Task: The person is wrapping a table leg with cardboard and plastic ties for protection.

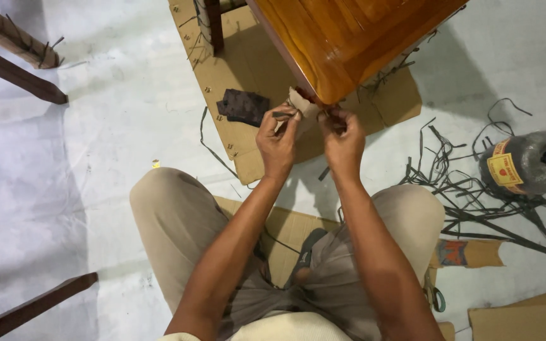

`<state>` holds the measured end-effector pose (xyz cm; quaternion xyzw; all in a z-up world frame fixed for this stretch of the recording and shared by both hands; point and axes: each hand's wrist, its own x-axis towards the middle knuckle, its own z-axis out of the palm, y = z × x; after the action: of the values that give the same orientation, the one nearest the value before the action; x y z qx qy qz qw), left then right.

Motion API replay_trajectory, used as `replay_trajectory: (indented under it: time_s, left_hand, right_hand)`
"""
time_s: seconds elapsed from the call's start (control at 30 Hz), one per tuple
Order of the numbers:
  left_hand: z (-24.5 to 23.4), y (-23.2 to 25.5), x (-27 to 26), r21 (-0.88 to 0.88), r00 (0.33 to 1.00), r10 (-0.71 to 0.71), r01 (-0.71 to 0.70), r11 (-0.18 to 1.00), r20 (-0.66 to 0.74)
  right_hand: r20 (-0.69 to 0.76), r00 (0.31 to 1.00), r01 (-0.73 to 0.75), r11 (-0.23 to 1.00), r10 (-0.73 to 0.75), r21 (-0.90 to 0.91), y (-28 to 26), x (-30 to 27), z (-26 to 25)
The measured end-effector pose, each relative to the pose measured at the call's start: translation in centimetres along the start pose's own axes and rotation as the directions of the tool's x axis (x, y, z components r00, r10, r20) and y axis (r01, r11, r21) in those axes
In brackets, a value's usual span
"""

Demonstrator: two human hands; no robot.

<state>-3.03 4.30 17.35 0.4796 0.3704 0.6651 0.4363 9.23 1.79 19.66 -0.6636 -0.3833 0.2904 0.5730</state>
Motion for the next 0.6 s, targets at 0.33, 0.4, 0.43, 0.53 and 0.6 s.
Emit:
replay_trajectory:
  time_s: [0.33,0.4,0.43,0.53,0.6]
  left_hand:
    - [-0.4,-0.6,-0.3,0.116,0.991,0.134,-0.136,0.984,0.030]
    - [-0.4,-0.2,-0.6,0.046,0.998,0.058,-0.058,0.997,0.008]
    - [-0.5,0.6,-0.8,0.047,0.998,0.058,-0.058,0.997,0.007]
    - [-0.7,2.7,-1.4,0.270,0.991,0.133,-0.137,0.953,0.035]
    - [-0.8,3.6,-2.0,0.402,0.980,0.194,-0.192,0.895,0.036]
  right_hand:
    - [0.069,0.998,-0.025,0.969,0.008,0.247,3.1,-0.2,1.3]
    - [0.172,0.975,-0.185,0.937,0.139,0.296,2.2,-1.0,1.3]
    - [0.173,0.975,-0.186,0.937,0.139,0.296,1.8,-1.0,1.3]
    - [0.258,0.960,-0.208,0.899,0.111,0.386,0.7,-0.9,1.3]
    - [0.283,0.935,-0.301,0.901,0.215,0.312,0.2,-1.0,1.2]
